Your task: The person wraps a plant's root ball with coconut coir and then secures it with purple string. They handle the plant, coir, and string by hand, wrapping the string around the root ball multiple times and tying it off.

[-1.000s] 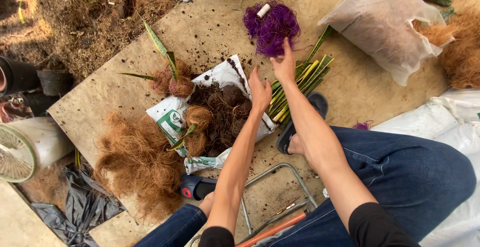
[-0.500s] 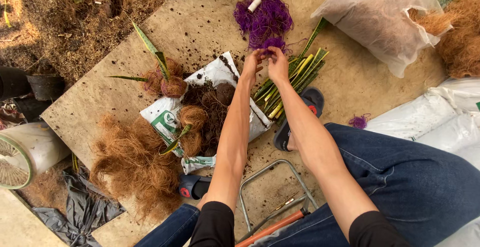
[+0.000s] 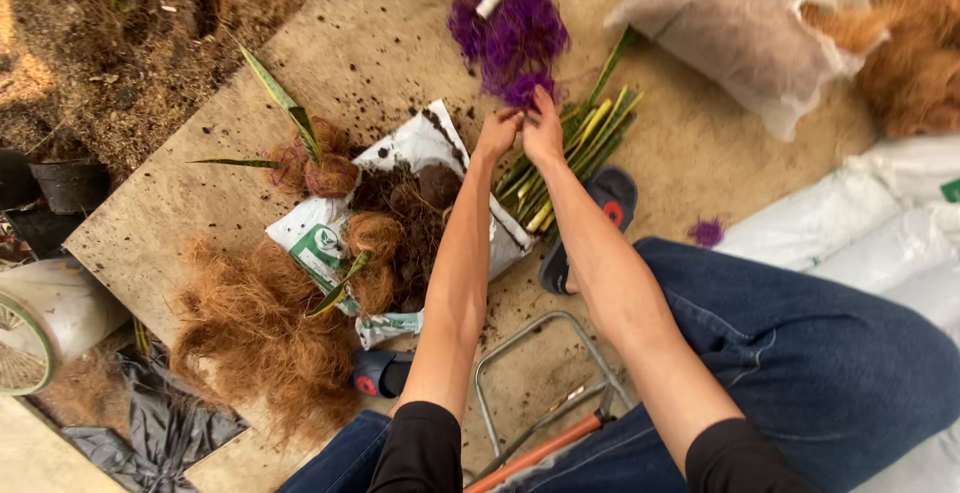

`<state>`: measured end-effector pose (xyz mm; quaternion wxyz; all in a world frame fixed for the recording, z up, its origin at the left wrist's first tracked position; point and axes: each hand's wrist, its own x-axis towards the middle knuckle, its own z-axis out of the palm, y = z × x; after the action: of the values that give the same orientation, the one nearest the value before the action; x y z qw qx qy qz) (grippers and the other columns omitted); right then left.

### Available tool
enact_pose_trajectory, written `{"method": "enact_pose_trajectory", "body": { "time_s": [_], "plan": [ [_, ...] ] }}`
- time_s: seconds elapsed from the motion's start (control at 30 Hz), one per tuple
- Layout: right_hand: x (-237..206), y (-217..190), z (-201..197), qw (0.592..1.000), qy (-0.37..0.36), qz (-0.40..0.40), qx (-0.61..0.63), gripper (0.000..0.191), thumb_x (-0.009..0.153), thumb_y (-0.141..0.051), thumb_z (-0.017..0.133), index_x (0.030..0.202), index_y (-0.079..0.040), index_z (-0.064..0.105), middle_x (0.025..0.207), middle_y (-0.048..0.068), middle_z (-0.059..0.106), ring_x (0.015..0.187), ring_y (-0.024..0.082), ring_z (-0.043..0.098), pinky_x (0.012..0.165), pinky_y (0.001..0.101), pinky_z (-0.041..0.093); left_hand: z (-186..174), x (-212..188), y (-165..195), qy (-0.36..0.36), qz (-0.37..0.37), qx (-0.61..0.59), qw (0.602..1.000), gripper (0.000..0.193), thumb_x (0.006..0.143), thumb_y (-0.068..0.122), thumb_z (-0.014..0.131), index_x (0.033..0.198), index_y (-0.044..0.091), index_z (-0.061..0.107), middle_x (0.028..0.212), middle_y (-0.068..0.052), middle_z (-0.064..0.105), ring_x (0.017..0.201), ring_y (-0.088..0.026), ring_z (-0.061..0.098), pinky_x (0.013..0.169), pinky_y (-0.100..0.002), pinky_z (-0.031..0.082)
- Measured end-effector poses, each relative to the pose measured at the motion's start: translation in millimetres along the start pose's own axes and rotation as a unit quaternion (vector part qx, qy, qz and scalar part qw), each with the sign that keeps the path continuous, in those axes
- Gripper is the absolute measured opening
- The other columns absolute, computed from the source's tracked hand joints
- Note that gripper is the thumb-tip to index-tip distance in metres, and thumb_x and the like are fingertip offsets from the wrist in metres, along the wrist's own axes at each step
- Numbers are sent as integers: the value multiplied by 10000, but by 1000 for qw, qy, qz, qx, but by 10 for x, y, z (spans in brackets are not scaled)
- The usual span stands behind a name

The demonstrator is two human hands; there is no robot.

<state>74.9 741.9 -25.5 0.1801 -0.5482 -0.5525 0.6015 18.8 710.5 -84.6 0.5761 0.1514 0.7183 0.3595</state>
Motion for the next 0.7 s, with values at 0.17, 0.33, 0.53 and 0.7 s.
{"method": "enact_pose_trajectory", "body": {
  "time_s": [0.17, 0.33, 0.53, 0.7],
  "plan": [
    [70, 0, -29, 998, 49, 45, -7, 399, 966, 69, 489, 1292, -63, 677, 1181, 131, 792, 1150, 252, 711, 1031, 355, 523, 84, 39, -83, 209, 122, 89, 966, 420, 1111, 363, 638, 1060, -13, 820, 1062, -178, 740, 1030, -302, 695, 904, -419, 523],
    [45, 98, -47, 985, -9, 126, 121, 311, 988, 32, 494, 1195, -26, 718, 1044, 118, 777, 1001, 267, 744, 820, 378, 596, 85, 7, -152, 130, 93, -261, 952, 248, 1031, 237, 699, 938, 9, 669, 903, -119, 698, 833, -213, 667, 769, -337, 554],
    [60, 367, -28, 982, 155, -103, -21, 670, 787, 14, 785, 1396, -101, 531, 1321, 178, 537, 1144, 301, 611, 921, 405, 574, 65, 95, -188, 142, 42, -529, 836, 169, 950, 140, 663, 1025, 72, 528, 864, -68, 666, 756, -184, 649, 746, -364, 585],
    [58, 598, -5, 972, 73, -200, -95, 616, 820, -64, 821, 1398, -79, 608, 1286, 201, 613, 1121, 299, 655, 970, 425, 554, -39, 53, -290, 94, 15, -494, 864, 412, 993, 318, 491, 1215, -18, 578, 996, -105, 727, 876, -196, 704, 855, -376, 590]
  ]
}}
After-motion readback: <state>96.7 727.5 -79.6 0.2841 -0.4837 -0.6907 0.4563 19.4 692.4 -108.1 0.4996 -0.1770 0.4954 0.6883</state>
